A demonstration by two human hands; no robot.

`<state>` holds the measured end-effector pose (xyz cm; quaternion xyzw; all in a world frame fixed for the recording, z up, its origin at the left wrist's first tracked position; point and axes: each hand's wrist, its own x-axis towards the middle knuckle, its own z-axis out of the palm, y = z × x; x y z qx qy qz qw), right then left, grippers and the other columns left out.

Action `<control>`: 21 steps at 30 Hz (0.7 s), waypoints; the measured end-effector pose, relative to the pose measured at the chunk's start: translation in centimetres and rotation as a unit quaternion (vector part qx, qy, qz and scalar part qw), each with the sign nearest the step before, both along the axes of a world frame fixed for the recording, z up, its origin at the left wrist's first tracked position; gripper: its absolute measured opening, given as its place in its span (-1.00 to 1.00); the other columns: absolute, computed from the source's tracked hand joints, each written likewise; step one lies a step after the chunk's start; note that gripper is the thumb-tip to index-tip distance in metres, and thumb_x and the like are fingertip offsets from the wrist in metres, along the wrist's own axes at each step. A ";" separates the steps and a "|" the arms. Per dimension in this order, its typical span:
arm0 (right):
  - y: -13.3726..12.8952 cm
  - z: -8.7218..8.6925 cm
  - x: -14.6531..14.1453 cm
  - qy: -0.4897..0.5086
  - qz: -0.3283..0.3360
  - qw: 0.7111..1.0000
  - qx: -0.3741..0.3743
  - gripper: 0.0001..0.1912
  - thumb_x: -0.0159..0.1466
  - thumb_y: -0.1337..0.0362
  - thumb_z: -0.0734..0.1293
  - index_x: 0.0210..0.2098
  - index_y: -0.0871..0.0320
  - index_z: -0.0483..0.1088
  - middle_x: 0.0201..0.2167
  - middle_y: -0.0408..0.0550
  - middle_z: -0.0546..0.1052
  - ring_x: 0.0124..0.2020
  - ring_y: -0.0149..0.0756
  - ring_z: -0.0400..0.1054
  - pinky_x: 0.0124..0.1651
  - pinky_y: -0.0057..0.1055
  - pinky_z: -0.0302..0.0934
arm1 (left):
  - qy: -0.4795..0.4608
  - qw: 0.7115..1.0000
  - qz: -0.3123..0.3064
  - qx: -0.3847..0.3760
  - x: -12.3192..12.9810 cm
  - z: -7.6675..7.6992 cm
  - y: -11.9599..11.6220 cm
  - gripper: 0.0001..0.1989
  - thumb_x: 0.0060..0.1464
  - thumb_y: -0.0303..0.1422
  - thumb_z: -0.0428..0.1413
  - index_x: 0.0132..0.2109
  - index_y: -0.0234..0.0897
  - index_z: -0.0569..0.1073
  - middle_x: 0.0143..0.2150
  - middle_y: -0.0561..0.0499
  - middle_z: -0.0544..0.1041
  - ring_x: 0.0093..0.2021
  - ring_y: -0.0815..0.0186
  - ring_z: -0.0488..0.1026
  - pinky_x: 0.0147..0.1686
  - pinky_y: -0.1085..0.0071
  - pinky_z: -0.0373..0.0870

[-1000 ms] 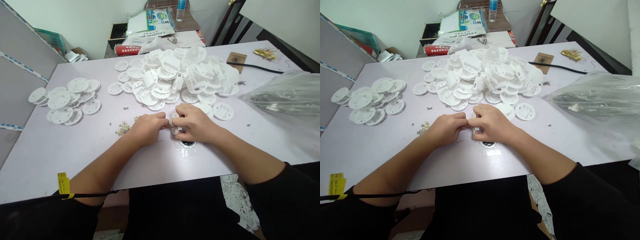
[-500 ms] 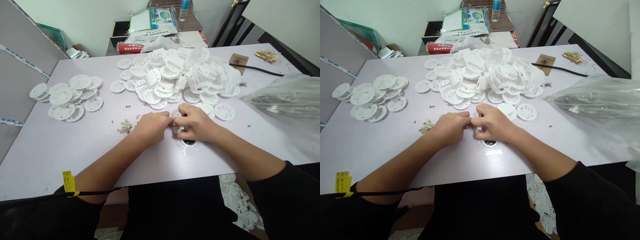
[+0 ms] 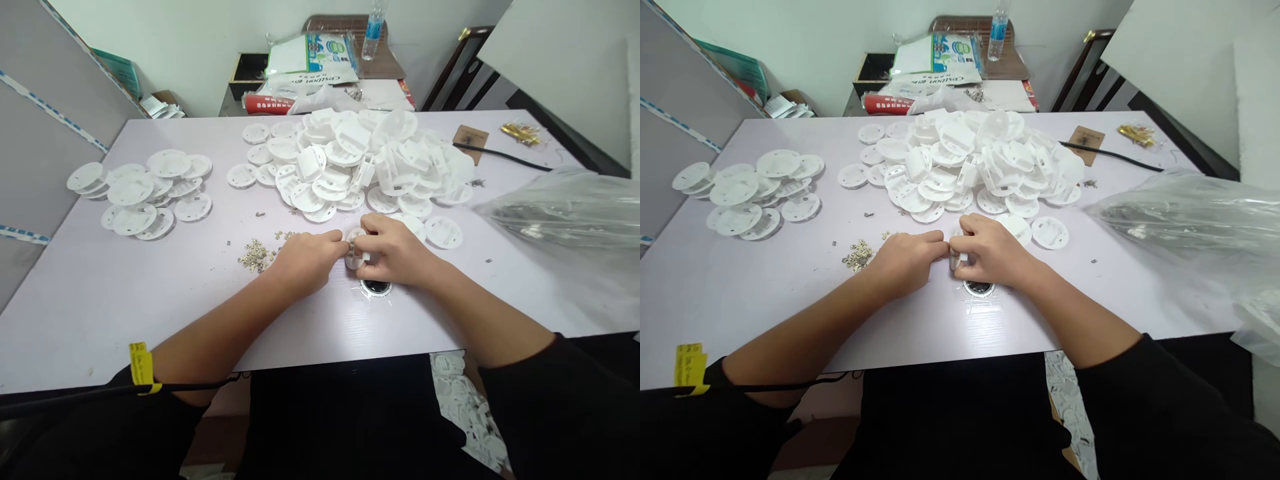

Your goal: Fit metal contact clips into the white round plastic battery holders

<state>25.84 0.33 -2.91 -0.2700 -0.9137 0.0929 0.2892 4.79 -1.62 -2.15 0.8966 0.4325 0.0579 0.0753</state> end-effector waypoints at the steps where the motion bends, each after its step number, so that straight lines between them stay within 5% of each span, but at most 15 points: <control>1: 0.0 0.1 0.1 0.004 -0.009 1.000 0.002 -0.88 0.03 0.41 0.37 -0.53 0.18 0.32 -0.48 -0.18 0.09 -0.45 -0.41 -0.01 -0.40 -0.44 -0.09 | -0.024 1.000 0.005 -0.009 -0.4 0.0 0.2 -0.77 0.06 -0.59 0.02 -0.24 -0.26 0.53 -0.32 0.03 0.44 -0.53 0.41 0.09 -0.55 0.37 -0.06; 5: 0.2 0.3 0.2 0.113 -0.071 0.991 -0.027 -0.88 -0.01 0.39 0.37 -0.44 0.16 0.38 -0.50 -0.19 0.26 -0.48 -0.42 0.10 -0.41 -0.44 0.02 | -0.235 0.970 0.022 -0.052 -1.6 0.4 0.9 -0.79 0.25 -0.39 0.06 -0.07 -0.21 0.57 -0.14 -0.02 0.47 -0.36 0.41 0.31 -0.39 0.42 0.26; 10: 0.0 0.5 -0.3 0.245 -0.137 0.927 -0.248 -0.88 0.16 0.25 0.37 -0.31 0.14 0.43 -0.46 -0.15 0.46 -0.54 -0.43 0.22 -0.47 -0.44 0.12 | -0.430 0.898 -0.013 -0.097 -1.4 0.7 1.1 -0.84 0.18 -0.33 0.21 -0.10 -0.23 0.56 -0.07 -0.06 0.46 -0.37 0.46 0.27 -0.42 0.47 0.29; 15: -0.6 0.7 -0.9 0.254 -0.083 0.882 -0.388 -0.70 0.33 0.03 0.34 -0.17 0.15 0.42 -0.47 -0.10 0.56 -0.51 -0.39 0.37 -0.41 -0.43 0.25 | -0.509 0.841 0.019 -0.180 -1.3 0.3 1.3 -0.78 0.14 -0.23 0.26 -0.23 -0.30 0.49 -0.27 -0.05 0.50 -0.38 0.41 0.33 -0.40 0.43 0.30; 21: -0.9 0.5 -0.9 0.238 -0.078 0.857 -0.451 -0.57 0.35 -0.12 0.29 -0.21 0.15 0.35 -0.61 -0.16 0.50 -0.65 -0.41 0.31 -0.59 -0.48 0.13 | -0.528 0.800 0.090 -0.271 -1.8 0.5 1.4 -0.68 -0.03 -0.19 0.38 -0.24 -0.31 0.53 -0.38 -0.02 0.48 -0.37 0.35 0.40 -0.36 0.38 0.36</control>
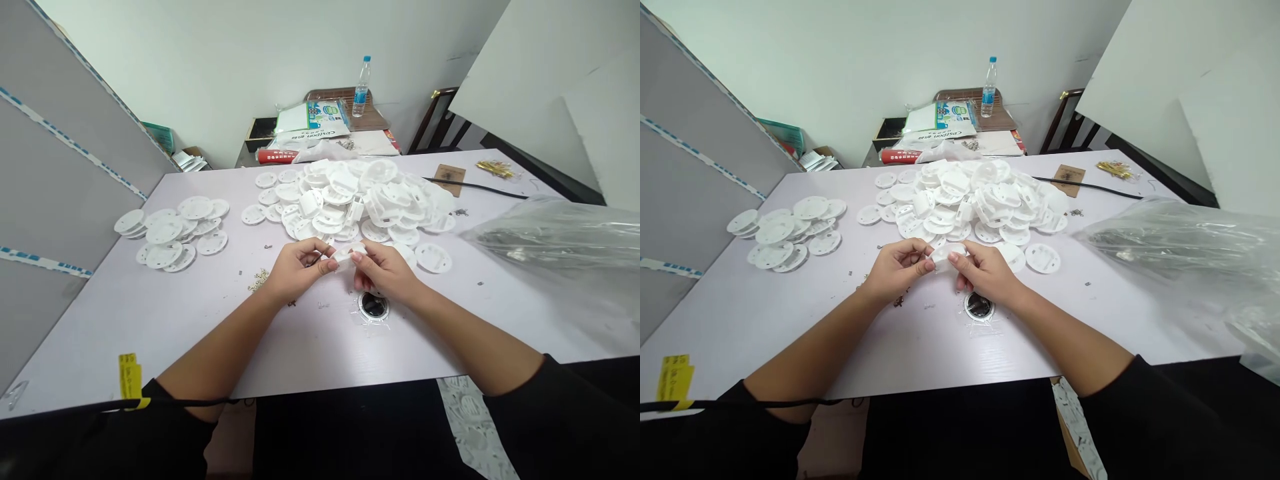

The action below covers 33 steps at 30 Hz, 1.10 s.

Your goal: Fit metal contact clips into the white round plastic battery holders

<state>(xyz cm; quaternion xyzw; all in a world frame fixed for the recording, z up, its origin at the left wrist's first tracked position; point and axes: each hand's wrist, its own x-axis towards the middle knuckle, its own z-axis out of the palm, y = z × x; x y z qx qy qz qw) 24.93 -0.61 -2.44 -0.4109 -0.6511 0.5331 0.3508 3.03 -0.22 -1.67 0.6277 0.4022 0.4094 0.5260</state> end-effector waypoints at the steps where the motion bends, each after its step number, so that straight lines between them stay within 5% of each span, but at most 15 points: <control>1: 0.0 0.0 0.0 -0.008 -0.001 1.000 0.000 -0.56 0.35 -0.14 0.29 -0.23 0.15 0.35 -0.64 -0.17 0.48 -0.68 -0.42 0.29 -0.61 -0.49 0.10 | -0.008 1.000 0.001 0.003 0.0 0.0 0.0 -0.69 -0.05 -0.21 0.39 -0.25 -0.32 0.54 -0.37 -0.02 0.49 -0.36 0.35 0.40 -0.35 0.38 0.36; 14: -0.5 0.0 -0.2 -0.126 -0.029 0.973 0.193 -0.42 0.37 -0.07 0.27 -0.65 0.16 0.26 -0.77 -0.14 0.38 -0.73 -0.46 0.23 -0.60 -0.45 0.05 | 0.113 0.964 0.092 0.224 0.1 0.5 -0.4 -0.92 -0.04 -0.41 0.27 -0.39 -0.30 0.51 -0.52 0.11 0.34 -0.55 0.51 0.09 -0.53 0.46 0.12; 18: 0.0 0.1 0.1 -0.158 -0.018 0.963 0.219 -0.50 0.40 -0.02 0.24 -0.53 0.19 0.40 -0.73 -0.15 0.41 -0.70 -0.46 0.25 -0.56 -0.44 0.08 | 0.099 0.957 0.095 0.254 -0.9 1.1 0.3 -0.90 0.00 -0.37 0.28 -0.36 -0.30 0.52 -0.47 0.09 0.39 -0.56 0.52 0.11 -0.56 0.48 0.12; 20: 0.2 0.0 0.4 -0.170 -0.016 0.959 0.228 -0.60 0.40 0.02 0.24 -0.35 0.19 0.50 -0.69 -0.19 0.42 -0.65 -0.45 0.30 -0.50 -0.45 0.14 | 0.091 0.953 0.152 0.245 -2.5 1.3 1.2 -0.84 0.05 -0.29 0.29 -0.31 -0.29 0.53 -0.47 0.08 0.39 -0.57 0.51 0.12 -0.56 0.47 0.11; 22: 0.4 -0.1 0.7 -0.180 -0.023 0.954 0.239 -0.64 0.40 0.05 0.25 -0.27 0.19 0.53 -0.69 -0.20 0.41 -0.61 -0.43 0.35 -0.45 -0.45 0.18 | 0.115 0.931 0.248 0.241 -4.8 1.6 2.4 -0.79 0.09 -0.22 0.27 -0.25 -0.28 0.54 -0.44 0.07 0.41 -0.55 0.49 0.14 -0.54 0.47 0.13; 26: 0.6 -0.4 1.1 -0.181 -0.031 0.953 0.241 -0.64 0.40 0.07 0.25 -0.31 0.20 0.52 -0.68 -0.19 0.41 -0.60 -0.42 0.35 -0.45 -0.45 0.18 | 0.327 0.812 0.404 0.265 -9.8 1.5 4.4 -0.82 0.10 -0.24 0.24 -0.22 -0.25 0.59 -0.28 0.01 0.50 -0.45 0.40 0.26 -0.35 0.37 0.26; 29: 0.7 -0.5 1.3 -0.178 -0.029 0.952 0.249 -0.65 0.40 0.07 0.26 -0.33 0.18 0.52 -0.67 -0.19 0.43 -0.61 -0.45 0.31 -0.45 -0.45 0.18 | 0.460 0.764 0.416 0.178 -12.2 0.9 5.1 -0.84 0.13 -0.26 0.18 -0.19 -0.19 0.60 -0.26 -0.03 0.52 -0.27 0.20 0.42 -0.25 0.26 0.27; 33: 0.6 -0.3 1.4 -0.178 -0.030 0.950 0.255 -0.65 0.40 0.08 0.27 -0.36 0.18 0.51 -0.66 -0.20 0.44 -0.64 -0.48 0.23 -0.47 -0.44 0.15 | 0.538 0.744 0.390 0.065 -12.9 0.3 5.4 -0.82 0.14 -0.30 0.14 -0.14 -0.17 0.59 -0.10 -0.13 0.56 -0.08 -0.03 0.45 -0.20 0.13 0.28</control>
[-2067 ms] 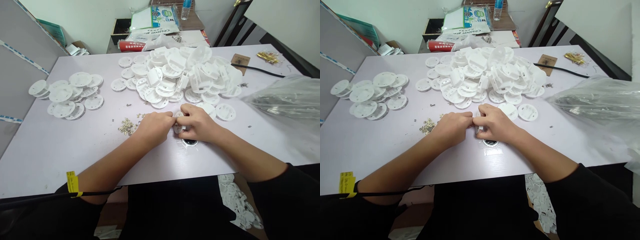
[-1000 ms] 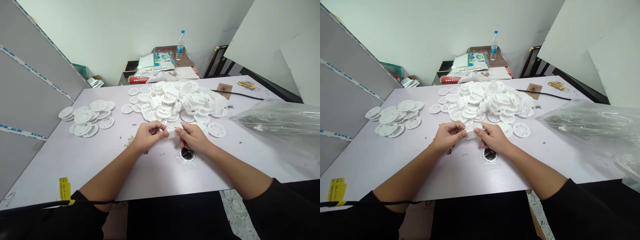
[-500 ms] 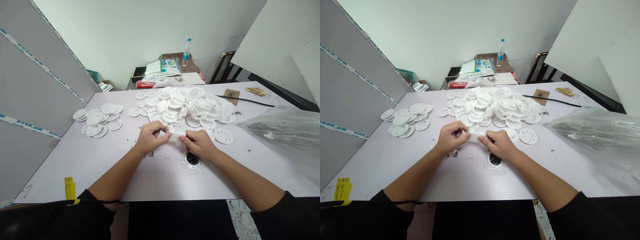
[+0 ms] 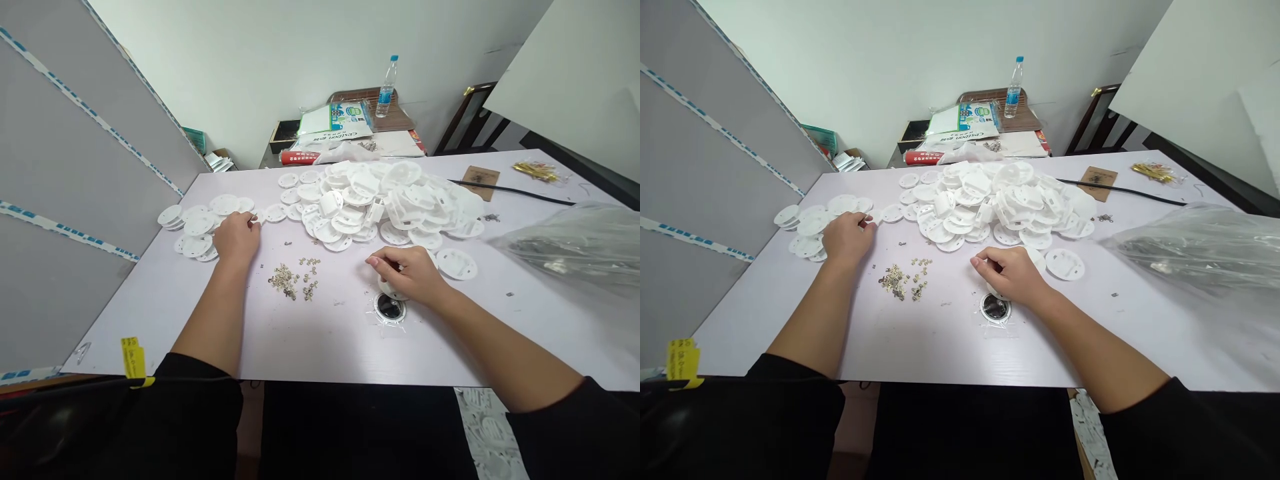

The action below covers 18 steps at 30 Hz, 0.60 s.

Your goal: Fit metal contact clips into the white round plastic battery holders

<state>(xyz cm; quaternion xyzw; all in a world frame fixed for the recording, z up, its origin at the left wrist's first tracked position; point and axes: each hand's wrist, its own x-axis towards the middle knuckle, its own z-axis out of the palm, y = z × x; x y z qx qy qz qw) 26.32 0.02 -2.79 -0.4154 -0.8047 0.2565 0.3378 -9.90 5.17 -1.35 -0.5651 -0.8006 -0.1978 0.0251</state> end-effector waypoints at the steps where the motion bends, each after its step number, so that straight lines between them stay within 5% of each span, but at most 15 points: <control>1: 0.0 0.0 0.0 -0.001 0.000 1.000 0.000 -0.65 0.40 0.08 0.27 -0.36 0.18 0.51 -0.66 -0.20 0.44 -0.64 -0.48 0.23 -0.47 -0.44 0.15 | 0.002 1.000 0.005 -0.012 0.1 0.0 0.0 -0.81 0.14 -0.29 0.14 -0.12 -0.17 0.58 -0.08 -0.15 0.56 -0.06 -0.05 0.45 -0.18 0.10 0.29; 3: 0.0 0.1 0.1 -0.007 -0.001 1.000 0.008 -0.66 0.40 0.09 0.27 -0.36 0.18 0.51 -0.66 -0.20 0.43 -0.63 -0.47 0.22 -0.47 -0.44 0.15 | 0.000 1.000 -0.008 -0.007 0.4 0.4 -0.2 -0.80 0.14 -0.28 0.14 -0.13 -0.19 0.58 -0.08 -0.16 0.56 -0.06 -0.03 0.45 -0.16 0.09 0.31; 6: 0.4 0.2 0.5 -0.038 -0.002 0.999 0.032 -0.69 0.40 0.11 0.27 -0.33 0.16 0.51 -0.62 -0.19 0.44 -0.60 -0.45 0.23 -0.45 -0.41 0.13 | -0.058 0.992 -0.112 -0.010 1.1 1.3 -0.7 -0.80 0.14 -0.27 0.14 -0.15 -0.20 0.60 -0.13 -0.09 0.59 -0.17 0.14 0.46 -0.17 0.21 0.34; 10: 1.2 0.6 1.5 -0.103 0.034 0.993 0.050 -0.73 0.37 0.07 0.30 -0.23 0.13 0.53 -0.41 -0.07 0.52 -0.35 -0.30 0.37 -0.27 -0.32 0.22 | -0.139 0.945 -0.260 -0.143 1.8 2.3 -1.5 -0.77 0.05 -0.23 0.23 -0.14 -0.15 0.60 -0.11 0.01 0.60 -0.27 0.29 0.44 -0.22 0.33 0.36; 18: 2.0 1.6 4.1 -0.239 0.152 0.959 0.004 -0.38 0.08 -0.27 0.46 -0.03 -0.02 0.51 -0.02 0.00 0.50 0.07 0.05 0.27 0.13 -0.03 0.14 | -0.117 0.952 -0.213 -0.186 2.1 2.3 -1.8 -0.76 0.12 -0.31 0.14 -0.06 -0.06 0.58 -0.05 0.02 0.57 -0.22 0.27 0.46 -0.26 0.33 0.34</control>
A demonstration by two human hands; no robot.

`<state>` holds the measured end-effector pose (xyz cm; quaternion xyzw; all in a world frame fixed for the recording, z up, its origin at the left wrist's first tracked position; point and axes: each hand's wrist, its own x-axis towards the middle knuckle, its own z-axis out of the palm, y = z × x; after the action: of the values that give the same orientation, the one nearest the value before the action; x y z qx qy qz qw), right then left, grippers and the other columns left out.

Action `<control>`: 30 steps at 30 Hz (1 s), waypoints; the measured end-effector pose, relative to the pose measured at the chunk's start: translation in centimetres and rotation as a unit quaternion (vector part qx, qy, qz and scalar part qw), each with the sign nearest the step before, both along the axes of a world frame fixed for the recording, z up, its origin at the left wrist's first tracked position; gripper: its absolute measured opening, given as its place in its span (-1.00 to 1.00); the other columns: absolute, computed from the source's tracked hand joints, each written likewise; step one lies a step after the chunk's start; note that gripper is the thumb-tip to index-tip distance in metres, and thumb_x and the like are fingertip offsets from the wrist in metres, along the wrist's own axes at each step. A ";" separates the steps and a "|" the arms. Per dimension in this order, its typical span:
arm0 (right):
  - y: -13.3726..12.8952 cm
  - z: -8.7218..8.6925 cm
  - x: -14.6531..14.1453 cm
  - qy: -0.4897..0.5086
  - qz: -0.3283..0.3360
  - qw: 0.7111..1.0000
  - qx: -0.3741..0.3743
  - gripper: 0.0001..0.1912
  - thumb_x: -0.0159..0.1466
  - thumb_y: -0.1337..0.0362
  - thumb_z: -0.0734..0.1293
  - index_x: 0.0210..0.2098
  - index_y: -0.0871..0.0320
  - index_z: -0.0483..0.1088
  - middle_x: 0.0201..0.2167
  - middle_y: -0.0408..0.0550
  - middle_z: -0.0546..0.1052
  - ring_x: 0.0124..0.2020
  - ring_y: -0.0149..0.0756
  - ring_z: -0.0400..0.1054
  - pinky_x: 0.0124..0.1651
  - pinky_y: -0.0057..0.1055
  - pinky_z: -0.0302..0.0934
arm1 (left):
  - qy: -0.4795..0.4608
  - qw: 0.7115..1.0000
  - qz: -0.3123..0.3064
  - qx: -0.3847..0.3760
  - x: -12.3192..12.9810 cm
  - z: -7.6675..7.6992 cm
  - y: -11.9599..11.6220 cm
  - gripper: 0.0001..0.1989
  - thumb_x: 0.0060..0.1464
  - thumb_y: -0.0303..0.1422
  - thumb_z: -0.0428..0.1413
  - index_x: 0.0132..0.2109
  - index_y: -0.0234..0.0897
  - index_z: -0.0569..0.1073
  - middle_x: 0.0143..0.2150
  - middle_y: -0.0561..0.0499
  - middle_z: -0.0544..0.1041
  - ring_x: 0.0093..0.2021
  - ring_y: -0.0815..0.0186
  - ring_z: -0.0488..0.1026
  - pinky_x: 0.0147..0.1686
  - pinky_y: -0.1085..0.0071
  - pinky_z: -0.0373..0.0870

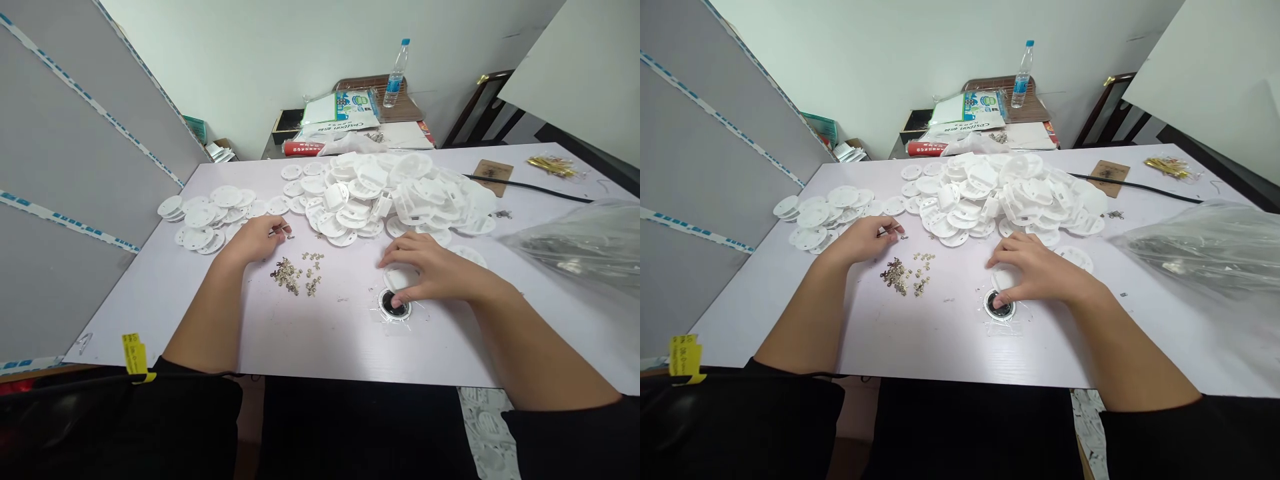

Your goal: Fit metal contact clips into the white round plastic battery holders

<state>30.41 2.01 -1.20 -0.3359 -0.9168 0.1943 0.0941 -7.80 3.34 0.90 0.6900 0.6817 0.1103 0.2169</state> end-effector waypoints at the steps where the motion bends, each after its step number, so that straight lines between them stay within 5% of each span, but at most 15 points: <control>1: 0.0 0.0 0.2 -0.010 0.004 1.000 -0.008 -0.33 0.03 -0.29 0.48 0.00 -0.04 0.50 0.02 -0.01 0.48 0.11 0.08 0.25 0.16 0.00 0.11 | 0.001 1.000 0.004 -0.001 0.0 -0.1 0.0 -0.77 0.12 -0.32 0.14 -0.06 -0.06 0.57 -0.04 0.02 0.57 -0.19 0.25 0.46 -0.24 0.33 0.34; 5: 0.1 -0.2 0.8 -0.027 0.001 0.999 -0.021 -0.24 -0.05 -0.29 0.51 0.06 -0.11 0.47 0.07 -0.04 0.45 0.16 0.13 0.21 0.19 0.01 0.10 | 0.006 1.000 0.003 0.009 0.2 -0.8 0.3 -0.79 0.11 -0.31 0.17 -0.10 -0.07 0.58 -0.06 -0.02 0.58 -0.13 0.19 0.48 -0.24 0.32 0.33; 11: 0.5 -0.4 0.8 -0.018 0.004 1.000 -0.017 -0.42 0.07 -0.22 0.49 -0.02 -0.07 0.52 -0.04 -0.01 0.49 0.04 0.04 0.32 0.11 -0.03 0.17 | 0.000 0.998 0.000 0.057 0.9 -1.9 0.5 -0.91 0.07 -0.38 0.19 -0.25 -0.13 0.58 -0.14 -0.05 0.60 -0.18 0.17 0.48 -0.24 0.27 0.33; 17: 0.6 -0.8 0.6 -0.007 -0.005 1.000 0.003 -0.48 0.15 -0.18 0.45 -0.02 -0.02 0.53 -0.04 0.02 0.49 0.05 0.02 0.35 0.16 -0.02 0.11 | -0.031 0.998 0.004 0.054 0.9 -0.5 0.1 -0.87 0.09 -0.31 0.19 -0.19 -0.10 0.60 -0.09 -0.03 0.60 -0.24 0.22 0.47 -0.25 0.28 0.35; 23: 0.2 -1.4 -0.4 0.024 -0.016 0.999 0.038 -0.46 0.19 -0.18 0.44 0.01 0.02 0.51 -0.06 0.03 0.52 0.00 -0.02 0.36 0.11 -0.08 0.13 | -0.042 0.983 -0.150 -0.102 0.3 2.2 -1.1 -0.84 -0.03 -0.20 0.28 -0.28 -0.12 0.59 -0.32 0.04 0.59 -0.37 0.30 0.45 -0.39 0.39 0.33; 30: 0.0 -1.7 -1.3 0.029 -0.011 0.997 0.065 -0.51 0.24 -0.13 0.42 0.01 0.03 0.49 -0.04 0.02 0.55 0.03 -0.03 0.38 0.15 -0.06 0.10 | -0.001 0.972 -0.157 -0.175 1.3 1.9 -1.4 -0.81 -0.12 -0.17 0.29 -0.33 -0.12 0.59 -0.36 0.01 0.58 -0.39 0.24 0.49 -0.50 0.39 0.29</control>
<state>29.13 2.03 -2.95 -0.3333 -0.9206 0.1431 0.1446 -6.54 1.94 2.84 0.7398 0.5730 -0.0451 0.3496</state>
